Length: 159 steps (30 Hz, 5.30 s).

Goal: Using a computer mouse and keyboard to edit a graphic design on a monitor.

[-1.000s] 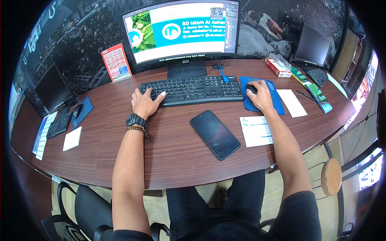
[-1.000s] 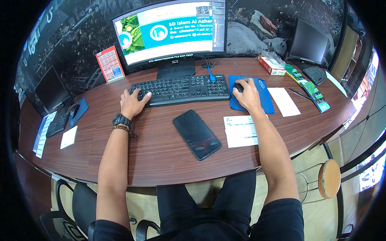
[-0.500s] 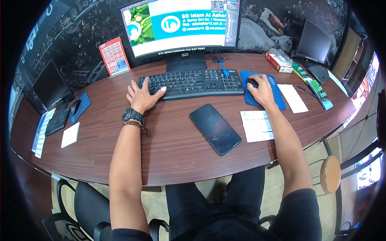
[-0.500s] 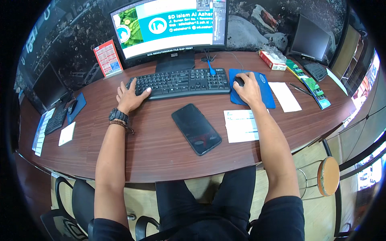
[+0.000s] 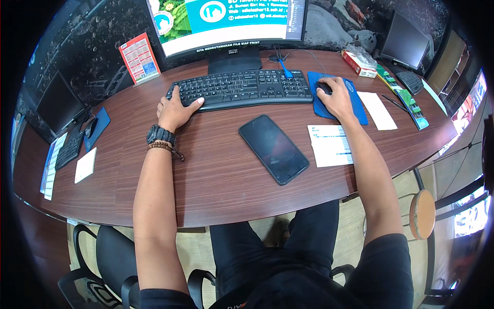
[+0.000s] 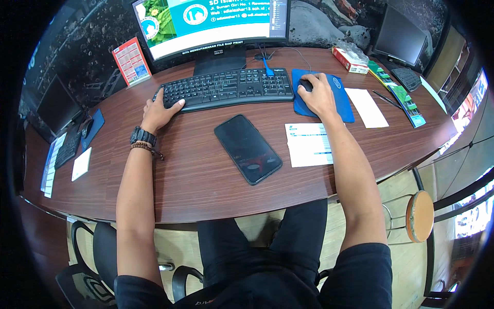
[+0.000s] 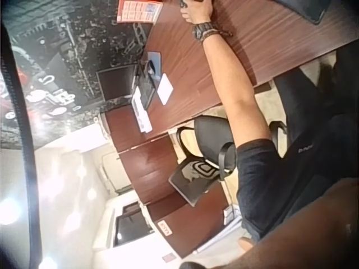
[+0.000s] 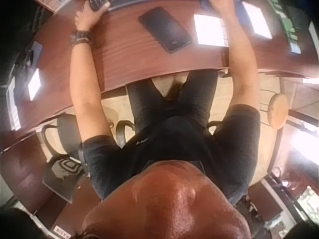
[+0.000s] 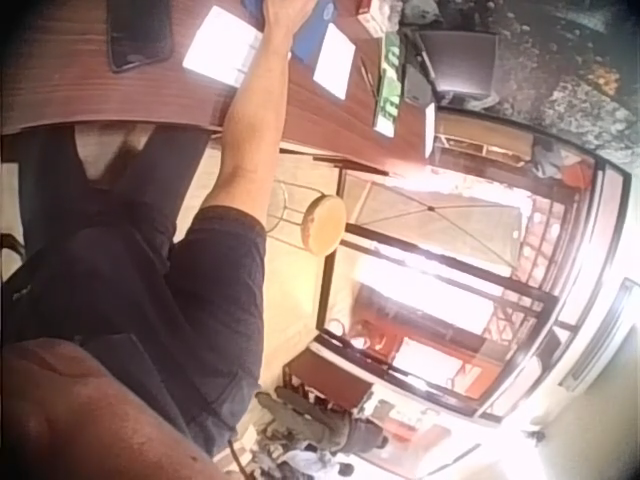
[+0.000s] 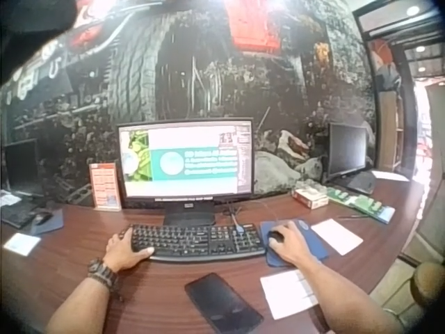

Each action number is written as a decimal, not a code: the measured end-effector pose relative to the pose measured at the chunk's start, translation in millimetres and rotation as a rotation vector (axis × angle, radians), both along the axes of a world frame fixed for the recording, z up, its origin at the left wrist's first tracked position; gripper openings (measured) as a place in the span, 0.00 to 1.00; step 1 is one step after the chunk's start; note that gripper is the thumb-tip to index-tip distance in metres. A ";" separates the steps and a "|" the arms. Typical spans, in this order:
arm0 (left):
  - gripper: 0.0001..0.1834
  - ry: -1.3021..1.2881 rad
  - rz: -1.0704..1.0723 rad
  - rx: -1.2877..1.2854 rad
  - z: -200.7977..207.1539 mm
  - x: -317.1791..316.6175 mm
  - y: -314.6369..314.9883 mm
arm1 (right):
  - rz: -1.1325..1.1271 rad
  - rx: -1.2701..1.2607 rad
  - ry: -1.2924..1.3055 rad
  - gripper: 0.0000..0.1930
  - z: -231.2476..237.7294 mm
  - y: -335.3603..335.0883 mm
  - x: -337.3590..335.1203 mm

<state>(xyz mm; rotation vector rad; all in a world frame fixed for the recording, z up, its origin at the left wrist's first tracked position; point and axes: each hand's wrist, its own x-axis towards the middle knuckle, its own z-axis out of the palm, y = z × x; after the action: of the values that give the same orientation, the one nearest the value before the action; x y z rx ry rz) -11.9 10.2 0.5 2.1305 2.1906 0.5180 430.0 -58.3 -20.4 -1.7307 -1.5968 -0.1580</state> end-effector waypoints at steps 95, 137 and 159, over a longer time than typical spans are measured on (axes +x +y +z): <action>0.60 -0.017 0.009 -0.039 3.6 3.3 -6.4 | 0.011 0.002 0.025 0.21 2.4 -2.4 -1.9; 0.61 -0.028 0.027 -0.054 1.7 4.4 -5.0 | 0.115 0.020 0.025 0.19 3.9 -2.7 -4.8; 0.60 -0.029 0.025 -0.046 3.9 3.7 -7.5 | -0.005 -0.007 0.045 0.19 4.8 -3.9 -8.4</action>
<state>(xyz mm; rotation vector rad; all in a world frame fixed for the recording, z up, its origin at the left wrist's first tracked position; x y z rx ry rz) -8.2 2.7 4.4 2.0627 2.1940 0.4910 421.6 -62.2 -15.5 -1.7320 -1.5625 -0.1154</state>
